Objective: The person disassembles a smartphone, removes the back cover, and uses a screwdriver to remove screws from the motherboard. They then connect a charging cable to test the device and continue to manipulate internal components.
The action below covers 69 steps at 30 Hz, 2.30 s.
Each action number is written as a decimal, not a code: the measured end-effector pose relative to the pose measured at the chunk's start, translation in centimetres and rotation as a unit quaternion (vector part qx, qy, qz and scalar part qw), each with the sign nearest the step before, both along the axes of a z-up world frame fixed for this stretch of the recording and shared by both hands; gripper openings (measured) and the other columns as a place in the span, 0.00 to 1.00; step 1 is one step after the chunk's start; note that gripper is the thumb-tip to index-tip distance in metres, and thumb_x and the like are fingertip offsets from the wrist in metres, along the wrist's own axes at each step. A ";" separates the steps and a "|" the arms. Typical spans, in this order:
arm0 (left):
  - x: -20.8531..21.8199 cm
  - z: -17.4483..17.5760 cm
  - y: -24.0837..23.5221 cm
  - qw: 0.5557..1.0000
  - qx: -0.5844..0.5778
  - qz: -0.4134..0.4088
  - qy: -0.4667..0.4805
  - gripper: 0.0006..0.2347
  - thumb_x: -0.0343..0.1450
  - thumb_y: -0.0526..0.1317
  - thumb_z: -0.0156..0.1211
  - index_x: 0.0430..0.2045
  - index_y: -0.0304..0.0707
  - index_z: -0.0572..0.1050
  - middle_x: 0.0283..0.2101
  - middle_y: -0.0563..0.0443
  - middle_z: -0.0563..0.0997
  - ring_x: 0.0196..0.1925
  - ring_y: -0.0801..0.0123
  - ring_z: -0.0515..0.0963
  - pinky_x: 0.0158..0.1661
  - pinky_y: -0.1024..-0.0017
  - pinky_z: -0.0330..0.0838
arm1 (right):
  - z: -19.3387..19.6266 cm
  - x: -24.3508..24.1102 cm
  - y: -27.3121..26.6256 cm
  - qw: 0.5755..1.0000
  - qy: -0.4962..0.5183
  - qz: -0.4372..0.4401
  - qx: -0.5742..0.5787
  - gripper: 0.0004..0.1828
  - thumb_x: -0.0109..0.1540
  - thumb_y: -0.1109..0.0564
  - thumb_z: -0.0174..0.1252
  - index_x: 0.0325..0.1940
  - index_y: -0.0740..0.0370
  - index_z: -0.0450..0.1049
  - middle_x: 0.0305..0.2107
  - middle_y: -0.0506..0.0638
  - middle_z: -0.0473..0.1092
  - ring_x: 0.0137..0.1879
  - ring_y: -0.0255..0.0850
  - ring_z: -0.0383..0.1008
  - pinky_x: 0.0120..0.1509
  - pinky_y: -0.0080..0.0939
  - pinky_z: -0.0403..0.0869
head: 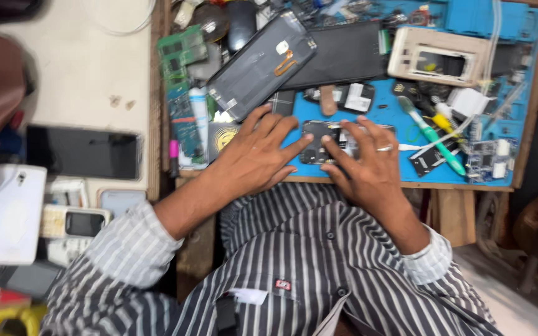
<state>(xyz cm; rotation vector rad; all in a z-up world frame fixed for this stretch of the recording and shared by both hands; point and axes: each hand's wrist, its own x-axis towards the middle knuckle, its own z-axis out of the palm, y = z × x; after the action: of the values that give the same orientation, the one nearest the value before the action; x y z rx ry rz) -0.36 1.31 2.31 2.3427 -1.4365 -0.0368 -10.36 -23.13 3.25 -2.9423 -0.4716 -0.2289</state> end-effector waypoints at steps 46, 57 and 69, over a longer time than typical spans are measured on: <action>-0.3 0.6 -1.3 0.999 0.039 -0.016 -0.007 0.22 0.70 0.48 0.57 0.58 0.39 0.74 0.66 0.53 0.71 0.69 0.56 0.65 0.68 0.52 0.54 | -1.2 -2.3 -21.3 0.669 0.052 -0.337 0.660 0.12 0.69 0.62 0.53 0.57 0.65 0.72 0.28 0.48 0.73 0.23 0.28 0.67 0.23 0.25 0.62; -0.3 0.3 -1.2 0.998 0.053 -0.016 -0.003 0.23 0.70 0.49 0.57 0.58 0.40 0.74 0.66 0.54 0.70 0.69 0.56 0.63 0.67 0.50 0.54 | -1.4 -2.8 -21.5 0.624 0.090 -0.268 0.728 0.21 0.67 0.69 0.52 0.65 0.78 0.68 0.40 0.56 0.77 0.41 0.42 0.82 0.40 0.32 0.79; -0.4 0.0 -1.2 0.998 0.055 -0.014 -0.002 0.22 0.71 0.49 0.57 0.59 0.41 0.73 0.67 0.55 0.70 0.70 0.56 0.63 0.68 0.50 0.52 | -0.6 -2.3 -22.4 0.518 0.073 -0.224 0.822 0.21 0.68 0.71 0.44 0.66 0.78 0.63 0.45 0.63 0.74 0.55 0.58 0.81 0.58 0.44 0.83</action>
<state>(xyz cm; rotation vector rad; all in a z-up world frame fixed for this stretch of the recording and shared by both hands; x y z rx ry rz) -0.71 0.10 2.35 2.4104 -1.5055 -0.1209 -12.70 -45.57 2.64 -1.0282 0.4366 -0.2417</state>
